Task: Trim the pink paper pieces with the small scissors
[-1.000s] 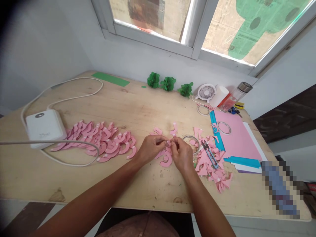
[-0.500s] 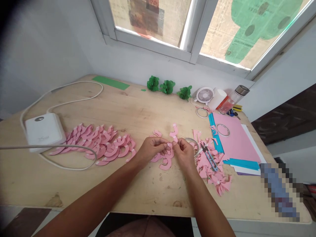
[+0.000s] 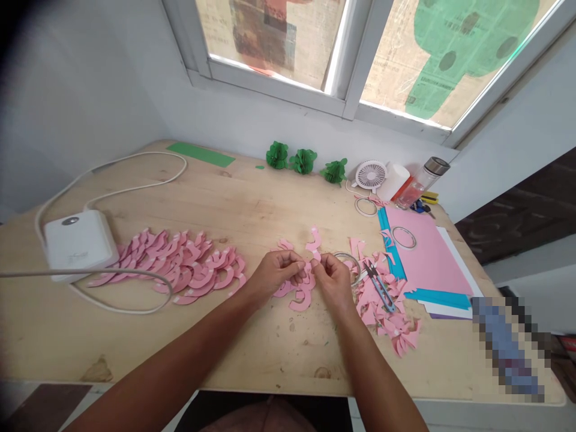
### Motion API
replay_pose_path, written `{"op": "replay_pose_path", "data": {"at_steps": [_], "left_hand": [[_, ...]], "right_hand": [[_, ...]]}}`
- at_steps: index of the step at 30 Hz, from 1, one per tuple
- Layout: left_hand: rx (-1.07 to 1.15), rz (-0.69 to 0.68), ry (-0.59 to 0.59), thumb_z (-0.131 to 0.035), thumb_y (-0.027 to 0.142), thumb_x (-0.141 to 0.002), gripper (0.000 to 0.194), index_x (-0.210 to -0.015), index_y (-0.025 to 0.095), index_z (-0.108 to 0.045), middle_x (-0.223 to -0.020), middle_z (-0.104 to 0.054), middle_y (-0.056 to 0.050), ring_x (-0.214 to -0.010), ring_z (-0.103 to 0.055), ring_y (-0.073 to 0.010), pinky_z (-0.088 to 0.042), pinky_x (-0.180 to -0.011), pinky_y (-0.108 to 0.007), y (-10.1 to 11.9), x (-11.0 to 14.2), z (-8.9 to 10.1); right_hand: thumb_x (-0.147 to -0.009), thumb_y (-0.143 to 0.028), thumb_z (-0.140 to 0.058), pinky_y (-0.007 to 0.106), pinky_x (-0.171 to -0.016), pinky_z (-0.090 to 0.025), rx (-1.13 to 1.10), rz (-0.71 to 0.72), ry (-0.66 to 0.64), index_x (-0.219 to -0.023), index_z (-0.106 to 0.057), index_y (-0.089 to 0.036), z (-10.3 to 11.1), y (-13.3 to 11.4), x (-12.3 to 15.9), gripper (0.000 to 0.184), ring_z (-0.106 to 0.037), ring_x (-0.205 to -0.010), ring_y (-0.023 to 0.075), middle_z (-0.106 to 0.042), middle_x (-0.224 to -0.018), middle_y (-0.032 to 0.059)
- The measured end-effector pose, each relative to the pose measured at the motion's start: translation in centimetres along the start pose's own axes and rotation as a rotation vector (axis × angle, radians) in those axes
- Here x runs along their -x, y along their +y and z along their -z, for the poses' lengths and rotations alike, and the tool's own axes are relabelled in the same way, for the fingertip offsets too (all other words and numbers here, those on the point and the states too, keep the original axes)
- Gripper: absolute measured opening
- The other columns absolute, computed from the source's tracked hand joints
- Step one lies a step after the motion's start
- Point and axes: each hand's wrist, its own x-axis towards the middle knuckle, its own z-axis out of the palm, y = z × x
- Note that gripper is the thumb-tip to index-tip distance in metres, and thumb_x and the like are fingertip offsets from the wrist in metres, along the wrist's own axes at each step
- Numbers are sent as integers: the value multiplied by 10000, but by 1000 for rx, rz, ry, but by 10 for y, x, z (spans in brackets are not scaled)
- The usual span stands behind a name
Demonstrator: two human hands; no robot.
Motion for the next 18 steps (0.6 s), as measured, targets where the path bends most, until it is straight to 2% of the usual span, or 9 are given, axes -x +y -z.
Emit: {"op": "replay_pose_path", "data": {"at_steps": [8, 18], "left_hand": [[34, 19, -48, -609, 270, -705, 158, -739, 123, -562, -561, -621, -20, -483, -563, -101, -445, -482, -215, 2, 1, -3], [1, -16, -44, -604, 272, -703, 162, -669, 130, -533, -551, -608, -15, -474, -544, -92, -443, -497, -220, 2, 1, 0]], "right_hand": [[-763, -391, -541, 196, -437, -291, -22, -12, 2, -616, -492, -167, 0, 3, -1, 272, -363, -473, 78, -421, -527, -44], [-773, -414, -529, 200, -453, -332, -31, 1, 11, -645, -550, -163, 1, -2, 1, 282, -412, -494, 95, -458, -536, -30]]}}
